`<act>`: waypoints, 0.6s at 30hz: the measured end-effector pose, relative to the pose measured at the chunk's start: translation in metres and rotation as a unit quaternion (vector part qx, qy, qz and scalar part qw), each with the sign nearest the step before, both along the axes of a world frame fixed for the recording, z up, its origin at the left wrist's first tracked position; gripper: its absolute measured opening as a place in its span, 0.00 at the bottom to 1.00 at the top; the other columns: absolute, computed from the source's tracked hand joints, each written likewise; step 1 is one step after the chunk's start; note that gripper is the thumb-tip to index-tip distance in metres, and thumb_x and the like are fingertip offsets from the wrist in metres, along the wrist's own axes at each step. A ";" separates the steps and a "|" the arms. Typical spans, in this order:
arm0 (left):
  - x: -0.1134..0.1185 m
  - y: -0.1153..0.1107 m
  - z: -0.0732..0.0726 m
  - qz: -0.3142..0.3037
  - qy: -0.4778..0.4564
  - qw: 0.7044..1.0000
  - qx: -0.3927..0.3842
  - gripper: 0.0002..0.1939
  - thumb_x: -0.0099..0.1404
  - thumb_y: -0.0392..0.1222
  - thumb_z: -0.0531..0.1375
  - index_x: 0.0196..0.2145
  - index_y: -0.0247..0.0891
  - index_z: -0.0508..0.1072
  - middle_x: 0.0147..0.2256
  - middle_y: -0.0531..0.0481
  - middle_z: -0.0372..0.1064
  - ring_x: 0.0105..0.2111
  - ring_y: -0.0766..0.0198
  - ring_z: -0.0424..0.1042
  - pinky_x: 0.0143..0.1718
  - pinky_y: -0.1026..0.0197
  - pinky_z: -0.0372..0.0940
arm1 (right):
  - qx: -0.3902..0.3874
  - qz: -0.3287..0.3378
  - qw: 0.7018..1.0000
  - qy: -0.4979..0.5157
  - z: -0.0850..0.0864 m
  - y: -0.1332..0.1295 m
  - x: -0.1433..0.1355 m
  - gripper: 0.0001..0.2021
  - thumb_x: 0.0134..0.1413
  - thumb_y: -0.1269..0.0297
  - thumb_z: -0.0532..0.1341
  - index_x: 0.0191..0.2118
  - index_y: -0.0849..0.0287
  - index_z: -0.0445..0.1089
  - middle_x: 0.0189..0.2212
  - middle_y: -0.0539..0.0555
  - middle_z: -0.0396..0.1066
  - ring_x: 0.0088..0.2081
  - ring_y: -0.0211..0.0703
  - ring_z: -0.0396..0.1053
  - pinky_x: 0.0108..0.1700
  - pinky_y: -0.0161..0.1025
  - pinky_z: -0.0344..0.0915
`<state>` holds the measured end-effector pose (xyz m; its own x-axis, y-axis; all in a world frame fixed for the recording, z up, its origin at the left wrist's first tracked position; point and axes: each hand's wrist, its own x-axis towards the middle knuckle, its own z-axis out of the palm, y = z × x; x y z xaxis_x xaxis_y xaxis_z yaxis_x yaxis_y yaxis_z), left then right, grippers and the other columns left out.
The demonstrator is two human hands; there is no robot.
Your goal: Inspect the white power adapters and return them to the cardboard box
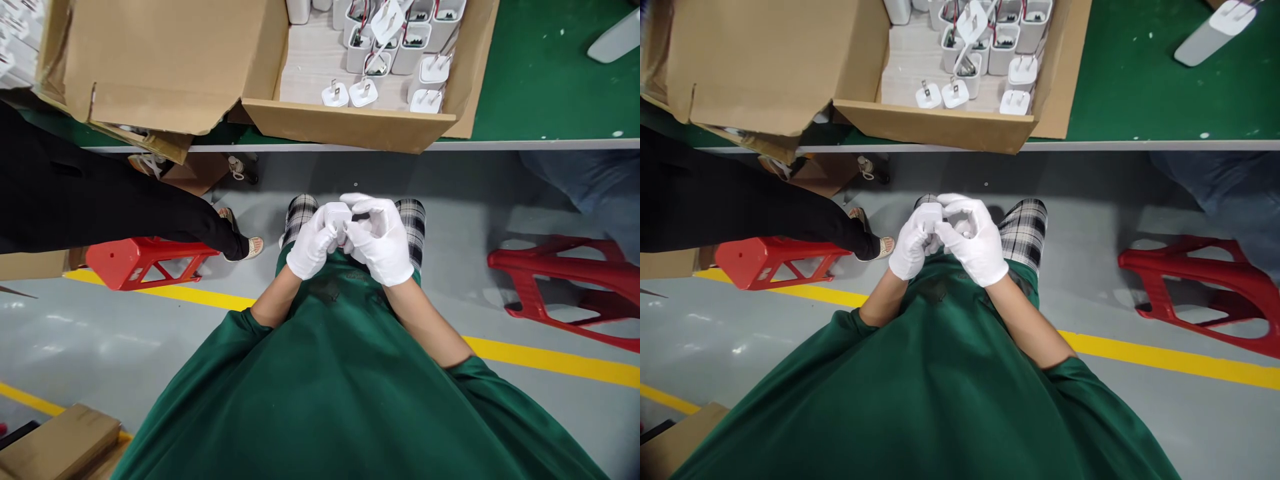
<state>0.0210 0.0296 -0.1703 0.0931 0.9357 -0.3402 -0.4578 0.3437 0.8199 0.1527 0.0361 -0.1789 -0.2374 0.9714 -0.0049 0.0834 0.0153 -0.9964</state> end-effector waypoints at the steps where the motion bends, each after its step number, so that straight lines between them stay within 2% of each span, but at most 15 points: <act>1: 0.000 0.000 0.001 -0.011 -0.006 1.000 -0.008 0.21 0.52 0.57 0.70 0.34 0.40 0.70 0.17 0.60 0.58 0.16 0.71 0.58 0.20 0.66 0.57 | -0.025 -0.002 0.999 0.027 0.000 0.000 0.000 0.23 0.60 0.45 0.58 0.57 0.48 0.61 0.58 0.57 0.67 0.24 0.33 0.70 0.24 0.38 0.72; 4: 0.001 -0.002 0.002 -0.021 -0.012 0.999 -0.029 0.22 0.56 0.60 0.66 0.35 0.40 0.69 0.16 0.60 0.57 0.13 0.71 0.56 0.18 0.65 0.57 | -0.086 0.004 0.993 0.081 0.001 -0.002 -0.002 0.28 0.57 0.46 0.62 0.60 0.47 0.62 0.54 0.55 0.72 0.22 0.34 0.69 0.24 0.39 0.73; 7: 0.003 -0.004 -0.002 -0.020 0.012 1.000 -0.009 0.24 0.56 0.64 0.64 0.32 0.39 0.67 0.15 0.59 0.58 0.12 0.72 0.55 0.16 0.66 0.54 | -0.100 0.008 0.992 0.075 0.002 -0.004 -0.001 0.25 0.57 0.47 0.62 0.59 0.48 0.67 0.52 0.53 0.74 0.23 0.35 0.70 0.25 0.39 0.74; 12: 0.005 -0.006 -0.007 -0.010 0.040 0.999 0.022 0.25 0.56 0.65 0.63 0.30 0.39 0.67 0.16 0.58 0.61 0.11 0.73 0.54 0.14 0.66 0.49 | -0.111 0.005 0.990 0.091 0.003 -0.006 0.002 0.26 0.56 0.48 0.64 0.59 0.50 0.69 0.49 0.53 0.77 0.22 0.36 0.70 0.24 0.39 0.72; 18: 0.000 -0.007 -0.006 -0.038 0.096 0.994 0.025 0.29 0.60 0.69 0.58 0.27 0.37 0.67 0.15 0.56 0.62 0.11 0.71 0.56 0.14 0.64 0.48 | -0.157 -0.010 0.980 0.125 0.016 -0.004 0.005 0.25 0.51 0.48 0.68 0.55 0.49 0.73 0.54 0.53 0.75 0.21 0.33 0.68 0.24 0.38 0.71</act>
